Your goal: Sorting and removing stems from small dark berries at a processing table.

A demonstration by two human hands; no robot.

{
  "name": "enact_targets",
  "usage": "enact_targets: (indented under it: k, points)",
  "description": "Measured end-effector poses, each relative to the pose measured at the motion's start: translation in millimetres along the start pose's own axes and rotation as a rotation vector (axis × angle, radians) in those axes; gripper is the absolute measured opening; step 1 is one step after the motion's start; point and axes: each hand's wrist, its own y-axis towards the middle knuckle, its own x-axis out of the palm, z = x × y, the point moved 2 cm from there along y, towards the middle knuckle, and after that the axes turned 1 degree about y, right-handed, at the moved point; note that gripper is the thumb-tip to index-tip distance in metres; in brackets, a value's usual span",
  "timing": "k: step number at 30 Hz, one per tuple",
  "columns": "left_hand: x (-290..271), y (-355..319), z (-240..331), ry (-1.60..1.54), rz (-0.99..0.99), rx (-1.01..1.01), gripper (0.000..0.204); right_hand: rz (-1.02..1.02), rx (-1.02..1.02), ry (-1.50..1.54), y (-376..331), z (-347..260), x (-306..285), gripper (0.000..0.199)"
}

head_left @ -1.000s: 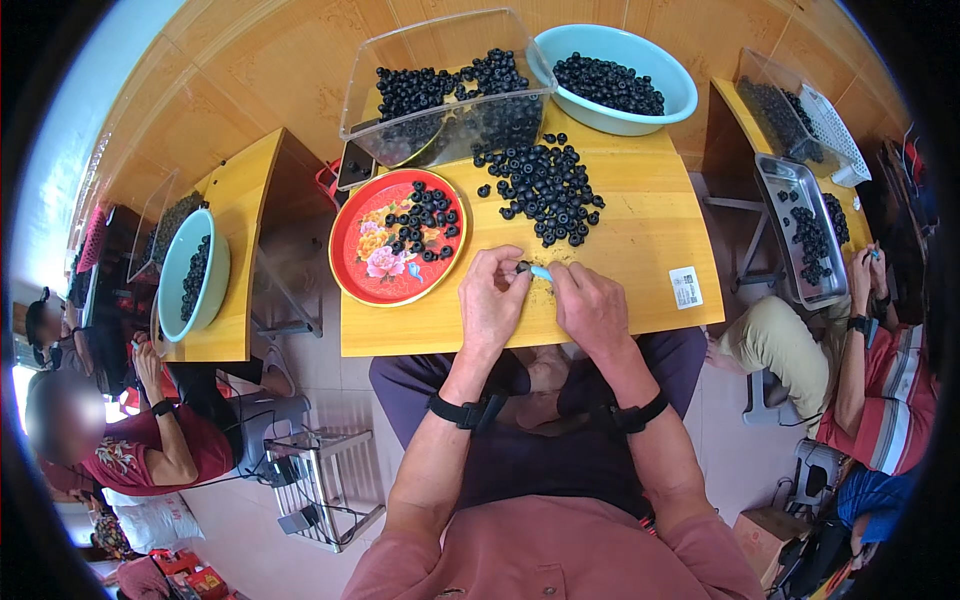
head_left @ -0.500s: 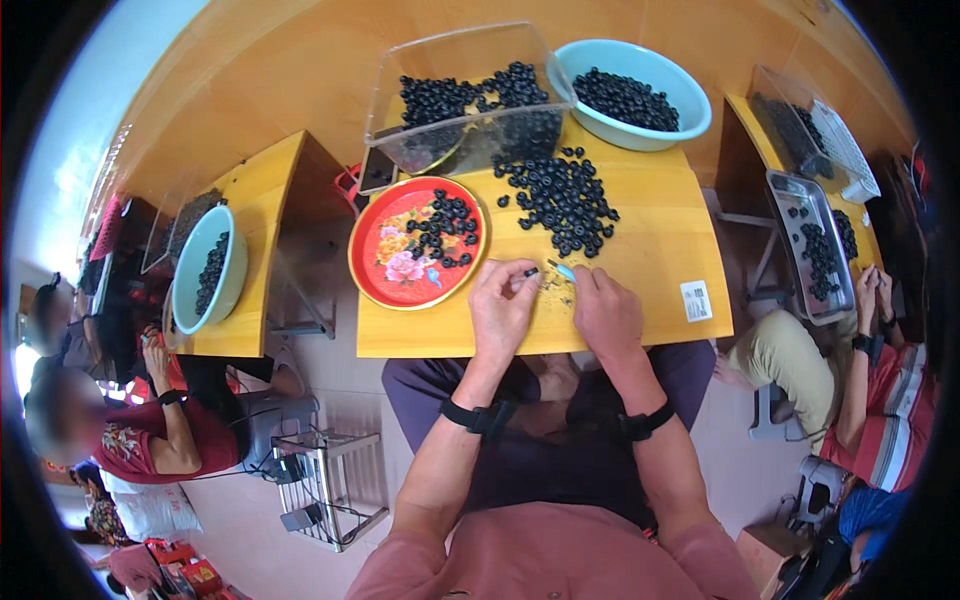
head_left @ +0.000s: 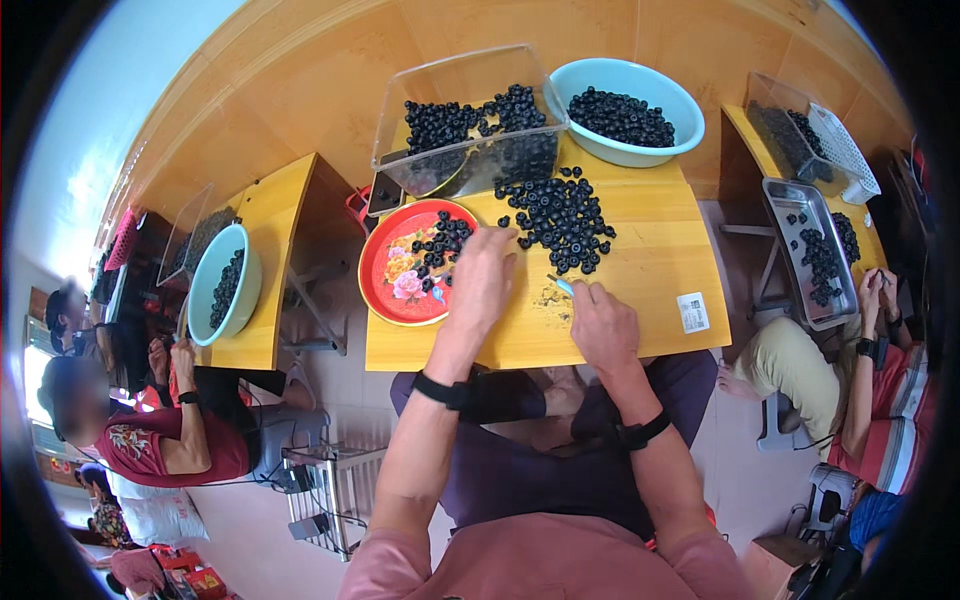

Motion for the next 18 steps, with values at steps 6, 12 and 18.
enact_targets:
  k: [6, 12, 18]
  points:
    - [40, 16, -8, 0.038, -0.057, 0.018, 0.042, 0.028, 0.004, -0.005, -1, -2, -1, 0.009]
    - [32, 1, 2, -0.033, -0.035, -0.091, 0.035, 0.033, 0.011, 0.013, -2, 0, -3, 0.006]
    - [31, -42, 9, -0.468, 0.094, -0.402, 0.024, 0.013, 0.029, 0.044, -2, 2, 0, 0.01]
